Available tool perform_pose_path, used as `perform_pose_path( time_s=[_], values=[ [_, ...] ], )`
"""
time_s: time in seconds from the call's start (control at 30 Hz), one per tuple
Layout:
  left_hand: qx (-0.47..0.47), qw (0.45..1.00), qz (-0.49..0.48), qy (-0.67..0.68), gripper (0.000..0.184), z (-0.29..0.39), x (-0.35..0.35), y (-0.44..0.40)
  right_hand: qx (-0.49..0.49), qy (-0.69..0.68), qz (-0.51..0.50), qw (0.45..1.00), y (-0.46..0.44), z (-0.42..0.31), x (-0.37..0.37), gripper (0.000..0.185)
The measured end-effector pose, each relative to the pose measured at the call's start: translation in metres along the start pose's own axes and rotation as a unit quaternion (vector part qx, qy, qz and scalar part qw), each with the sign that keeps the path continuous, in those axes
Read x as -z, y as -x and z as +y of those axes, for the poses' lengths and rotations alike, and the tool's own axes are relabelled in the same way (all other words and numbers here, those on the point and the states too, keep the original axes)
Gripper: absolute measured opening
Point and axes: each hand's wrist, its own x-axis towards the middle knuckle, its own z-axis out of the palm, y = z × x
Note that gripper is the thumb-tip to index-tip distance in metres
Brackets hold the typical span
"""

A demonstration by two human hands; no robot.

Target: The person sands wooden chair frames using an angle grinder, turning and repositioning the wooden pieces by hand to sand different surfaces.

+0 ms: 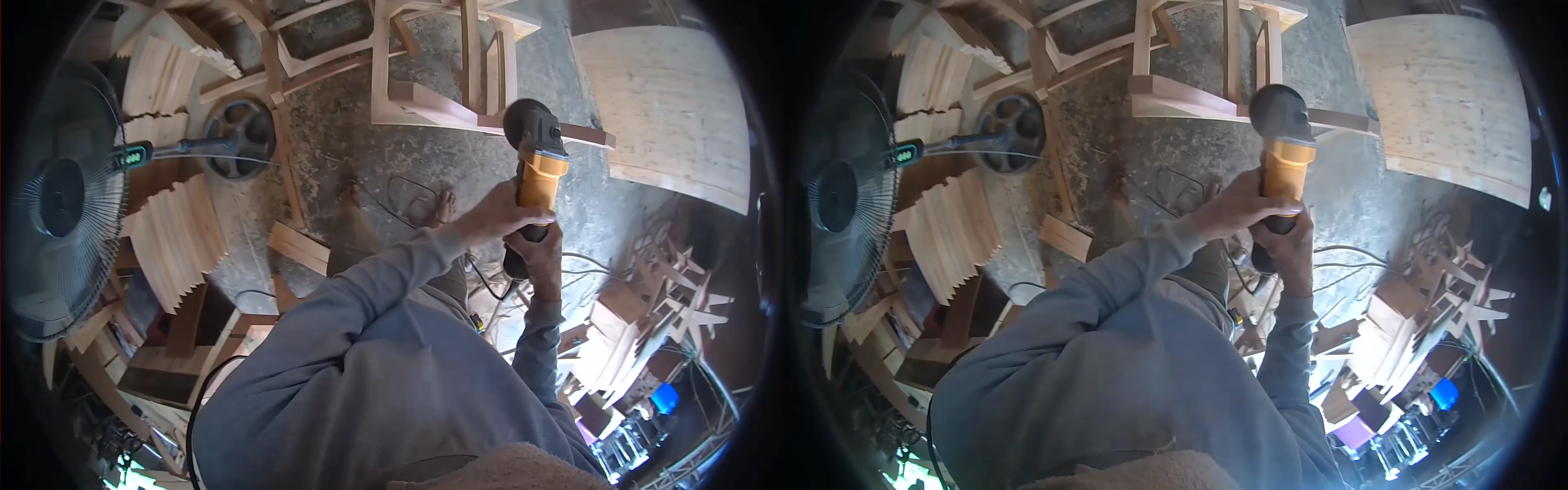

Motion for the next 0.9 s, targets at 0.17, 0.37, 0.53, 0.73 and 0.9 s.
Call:
perform_pose_path(
  time_s=[0.17, 0.37, 0.53, 0.73, 0.9],
  values=[
    [-0.019, 0.986, 0.140, 0.093, 0.066, -0.061, -0.012, -0.029, 0.032, 0.087, -0.023, 0.995, -0.037, 0.035, 0.004, 0.053],
    [0.002, 0.950, 0.158, 0.270, 0.061, -0.111, 0.006, -0.069, 0.045, 0.150, -0.085, 0.984, -0.088, 0.048, 0.003, 0.046],
    [-0.040, 0.924, 0.161, 0.344, 0.054, -0.139, 0.013, -0.097, 0.001, 0.183, -0.111, 0.977, -0.121, 0.053, 0.004, 0.049],
    [-0.054, 0.897, 0.163, 0.407, 0.050, -0.149, 0.018, -0.108, -0.002, 0.213, -0.143, 0.966, -0.142, 0.051, 0.002, 0.053],
    [-0.042, 0.898, 0.135, 0.416, 0.040, -0.161, 0.027, -0.116, -0.016, 0.224, -0.141, 0.964, -0.152, 0.049, -0.005, 0.056]
  ],
)
